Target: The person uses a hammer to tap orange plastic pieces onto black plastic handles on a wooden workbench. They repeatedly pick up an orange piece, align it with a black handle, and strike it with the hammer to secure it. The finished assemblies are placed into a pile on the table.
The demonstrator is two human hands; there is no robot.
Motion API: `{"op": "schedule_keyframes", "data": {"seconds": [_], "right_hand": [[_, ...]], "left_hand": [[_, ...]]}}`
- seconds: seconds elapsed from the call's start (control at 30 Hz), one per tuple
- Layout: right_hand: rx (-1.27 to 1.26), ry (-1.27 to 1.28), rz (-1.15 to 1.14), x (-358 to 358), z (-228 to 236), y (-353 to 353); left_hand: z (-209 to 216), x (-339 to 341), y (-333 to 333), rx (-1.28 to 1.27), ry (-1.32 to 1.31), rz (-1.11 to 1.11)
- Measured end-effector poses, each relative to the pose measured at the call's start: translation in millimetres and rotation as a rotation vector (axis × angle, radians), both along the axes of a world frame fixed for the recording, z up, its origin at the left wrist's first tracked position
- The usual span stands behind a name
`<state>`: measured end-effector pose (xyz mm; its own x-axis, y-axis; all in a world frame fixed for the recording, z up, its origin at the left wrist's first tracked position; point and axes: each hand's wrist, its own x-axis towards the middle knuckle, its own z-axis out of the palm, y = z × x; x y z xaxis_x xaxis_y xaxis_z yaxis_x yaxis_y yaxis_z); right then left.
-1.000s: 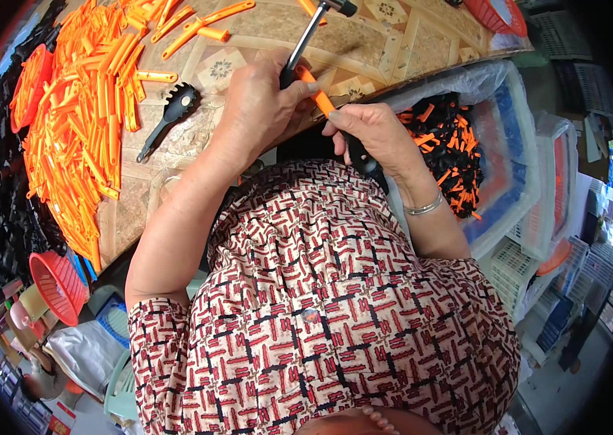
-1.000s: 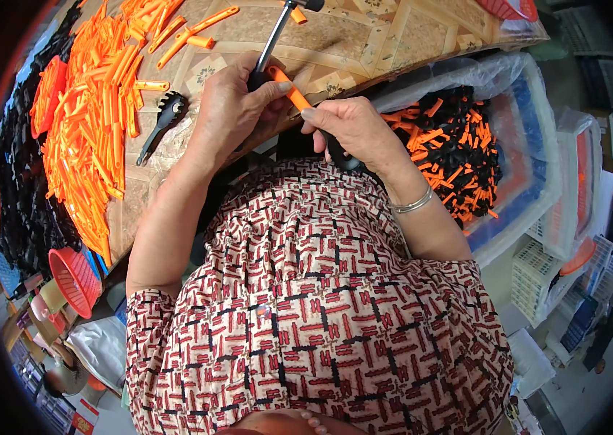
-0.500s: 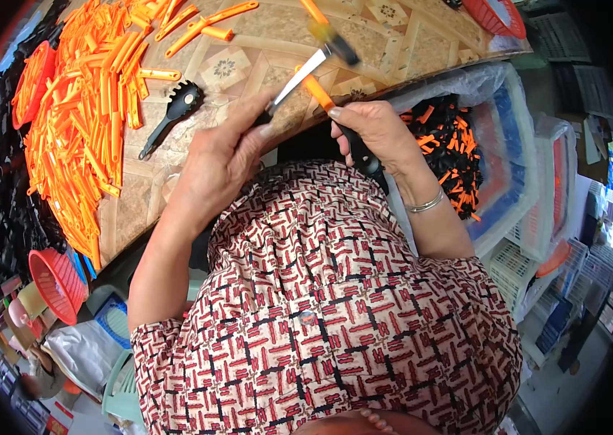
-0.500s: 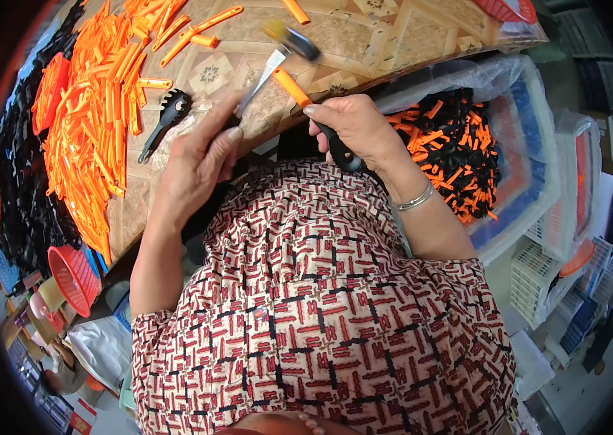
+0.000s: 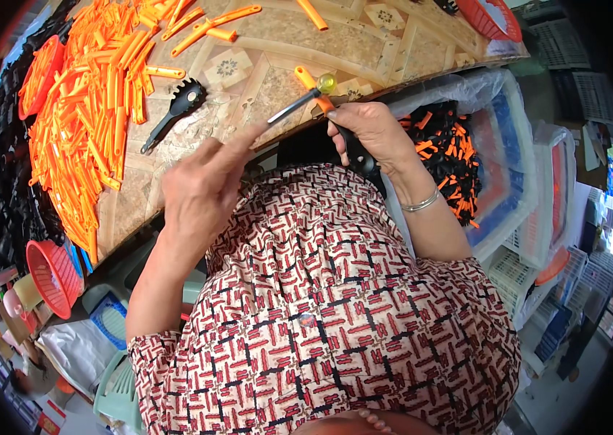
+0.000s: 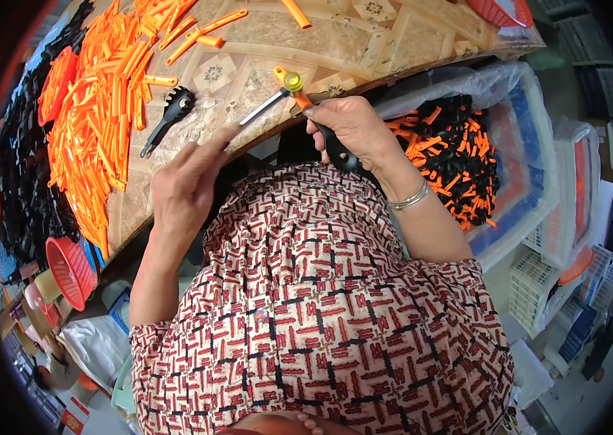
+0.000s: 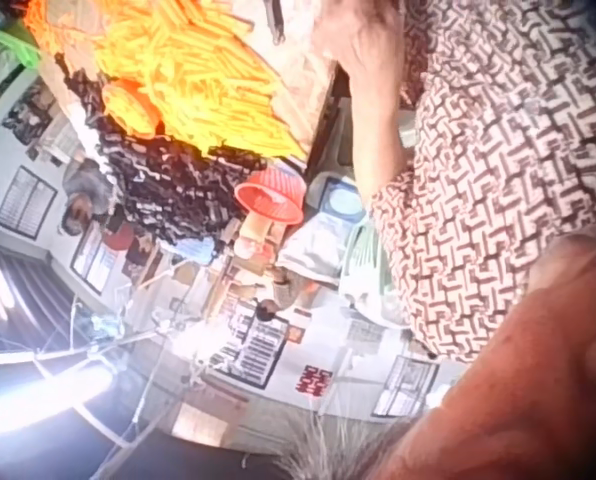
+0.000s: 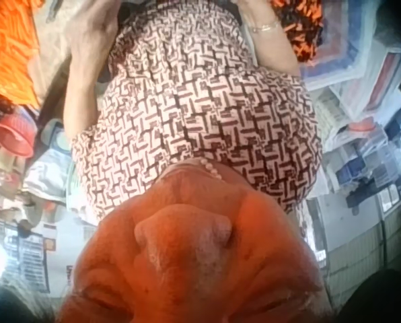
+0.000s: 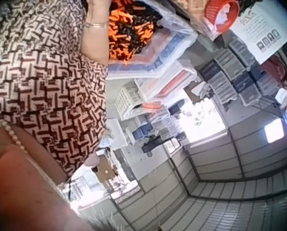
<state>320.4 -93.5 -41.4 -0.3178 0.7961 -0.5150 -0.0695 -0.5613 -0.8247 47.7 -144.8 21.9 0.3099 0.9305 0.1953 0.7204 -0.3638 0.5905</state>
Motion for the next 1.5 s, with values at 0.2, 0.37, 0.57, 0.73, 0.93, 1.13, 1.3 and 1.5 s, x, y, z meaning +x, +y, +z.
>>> {"op": "schedule_keyframes", "data": {"seconds": [0.2,0.37,0.57,0.73,0.93,1.13,1.3,1.5], "right_hand": [[-0.024,-0.006,0.012,1,3,2],[0.013,-0.014,0.022,2,4,0],[0.019,-0.055,0.083,13,8,1],[0.247,-0.457,0.348,118,36,11],[0.643,-1.890,0.251,175,83,44],[1.401,-1.307,0.129,57,58,183],[1.378,-1.602,0.096,10,33,238],[1.545,-1.412,0.278,-4,34,200]], "left_hand": [[-5,2,-1,0.160,-0.142,0.070],[-20,-1,9,0.133,-0.225,0.113],[-9,9,-2,-0.154,-0.057,-0.011],[0,-4,0,-0.282,-0.434,0.235],[-17,-25,15,-0.391,-0.840,0.452],[-21,-12,30,-0.390,-0.838,0.453],[-17,-9,32,-0.405,-0.833,0.425],[-21,-9,33,-0.425,-0.779,0.475]]}}
